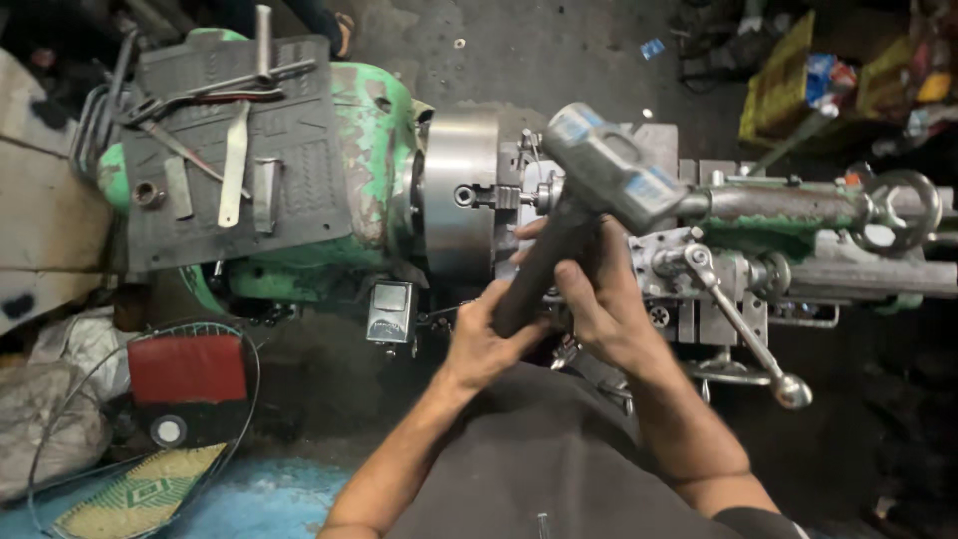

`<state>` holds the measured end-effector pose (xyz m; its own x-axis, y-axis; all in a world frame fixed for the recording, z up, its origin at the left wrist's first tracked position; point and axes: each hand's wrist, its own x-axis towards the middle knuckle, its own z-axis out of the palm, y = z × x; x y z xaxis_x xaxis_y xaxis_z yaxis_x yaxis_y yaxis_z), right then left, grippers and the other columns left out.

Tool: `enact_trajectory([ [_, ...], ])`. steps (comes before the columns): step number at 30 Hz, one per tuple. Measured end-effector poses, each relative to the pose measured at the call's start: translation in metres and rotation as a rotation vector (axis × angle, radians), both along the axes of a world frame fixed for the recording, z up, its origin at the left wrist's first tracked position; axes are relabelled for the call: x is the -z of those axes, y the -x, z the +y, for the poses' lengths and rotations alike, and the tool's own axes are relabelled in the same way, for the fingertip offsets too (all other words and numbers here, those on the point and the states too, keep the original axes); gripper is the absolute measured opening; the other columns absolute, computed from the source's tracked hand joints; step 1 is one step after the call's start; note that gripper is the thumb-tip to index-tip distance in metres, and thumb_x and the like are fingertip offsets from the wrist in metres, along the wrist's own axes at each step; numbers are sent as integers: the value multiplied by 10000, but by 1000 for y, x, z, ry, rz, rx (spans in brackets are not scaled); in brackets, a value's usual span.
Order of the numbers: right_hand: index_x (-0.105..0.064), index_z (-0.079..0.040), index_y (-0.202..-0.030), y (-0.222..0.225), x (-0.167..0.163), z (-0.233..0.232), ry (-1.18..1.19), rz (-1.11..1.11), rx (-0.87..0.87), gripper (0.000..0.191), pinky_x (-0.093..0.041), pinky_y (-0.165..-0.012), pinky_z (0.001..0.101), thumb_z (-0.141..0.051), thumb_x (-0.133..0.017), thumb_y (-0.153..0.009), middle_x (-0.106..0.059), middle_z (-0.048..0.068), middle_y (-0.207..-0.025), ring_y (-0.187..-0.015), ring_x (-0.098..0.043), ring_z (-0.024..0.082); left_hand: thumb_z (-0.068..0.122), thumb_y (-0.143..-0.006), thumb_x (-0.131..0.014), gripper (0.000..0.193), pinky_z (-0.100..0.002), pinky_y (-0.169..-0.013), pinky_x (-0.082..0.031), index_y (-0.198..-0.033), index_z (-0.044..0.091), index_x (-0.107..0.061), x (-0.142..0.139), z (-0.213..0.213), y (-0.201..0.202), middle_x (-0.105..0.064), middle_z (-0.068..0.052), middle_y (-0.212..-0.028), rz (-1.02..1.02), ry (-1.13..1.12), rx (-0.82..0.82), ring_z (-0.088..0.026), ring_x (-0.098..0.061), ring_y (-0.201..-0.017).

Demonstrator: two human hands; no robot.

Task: The person operates a metal lathe, using a hammer to tap the chuck and a white cloth to wipe the rotating workpiece. They repeatedly adjust the machine's controls and wipe the surface while the lathe spins.

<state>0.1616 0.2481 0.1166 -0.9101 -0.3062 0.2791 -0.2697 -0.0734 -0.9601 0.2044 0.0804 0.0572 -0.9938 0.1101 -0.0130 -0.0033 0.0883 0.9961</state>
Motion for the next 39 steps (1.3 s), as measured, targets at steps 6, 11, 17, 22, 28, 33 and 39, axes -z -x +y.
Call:
enact_trajectory([
  [6,-564,-45,-1365,-13,-27,68,-160,373,274,296,-536,-1110,376,-25,-548,-1070,-584,152,-1360,-1247,-620,231,225,-840,-848,324,-250,-621,-553,-1076,53,-706,-1,-73,-12,-753,-11,-800,-131,235,-364,-39,-652,-699],
  [11,-571,12,-1288,-33,0,202,-184,216,752,216,-589,-964,348,-63,-493,-1100,-593,144,-1317,-1102,-646,197,255,-923,-783,409,-258,-600,-519,-1227,15,-654,-11,-131,-17,-726,-26,-815,-130,465,-509,-63,-605,-690],
  [17,-564,120,-1368,17,129,368,-954,338,1378,333,-528,-957,415,-44,-564,-1077,-582,282,-1331,-1176,-610,375,350,-921,-761,714,-340,-501,-507,-1515,65,-484,-23,-170,-11,-672,-108,-763,-430,565,-642,-150,-602,-567],
  [22,-568,106,-1309,43,189,394,-499,-26,1237,422,-540,-891,450,-273,-455,-1162,-669,235,-1174,-1033,-661,331,375,-945,-727,689,-342,-492,-501,-1507,62,-479,-26,-181,-2,-656,-101,-789,-423,562,-592,-147,-592,-564],
  [28,-655,113,-1195,73,201,380,-562,148,1504,427,-529,-910,430,-272,-471,-1189,-747,214,-1111,-982,-675,308,226,-936,-769,585,-415,-630,-529,-1407,-9,-515,-33,-171,-2,-623,-178,-985,-74,1019,-595,-276,-621,-772],
  [33,-572,138,-953,75,193,380,-900,12,1789,495,-524,-838,424,-317,-649,-1131,-644,260,-1002,-887,-636,321,6,-1075,-646,157,-408,-964,-575,-1175,86,-555,5,-148,-27,-538,-110,-1188,699,1008,-704,-291,-625,-1081],
  [39,-604,70,-1371,91,195,380,-741,396,1300,307,-605,-953,414,-115,-450,-1181,-675,215,-1330,-1170,-721,339,204,-965,-725,345,-489,-1058,-495,-1214,-13,-623,108,-100,-44,-643,-211,-1242,156,1060,-547,-418,-613,-1196],
])
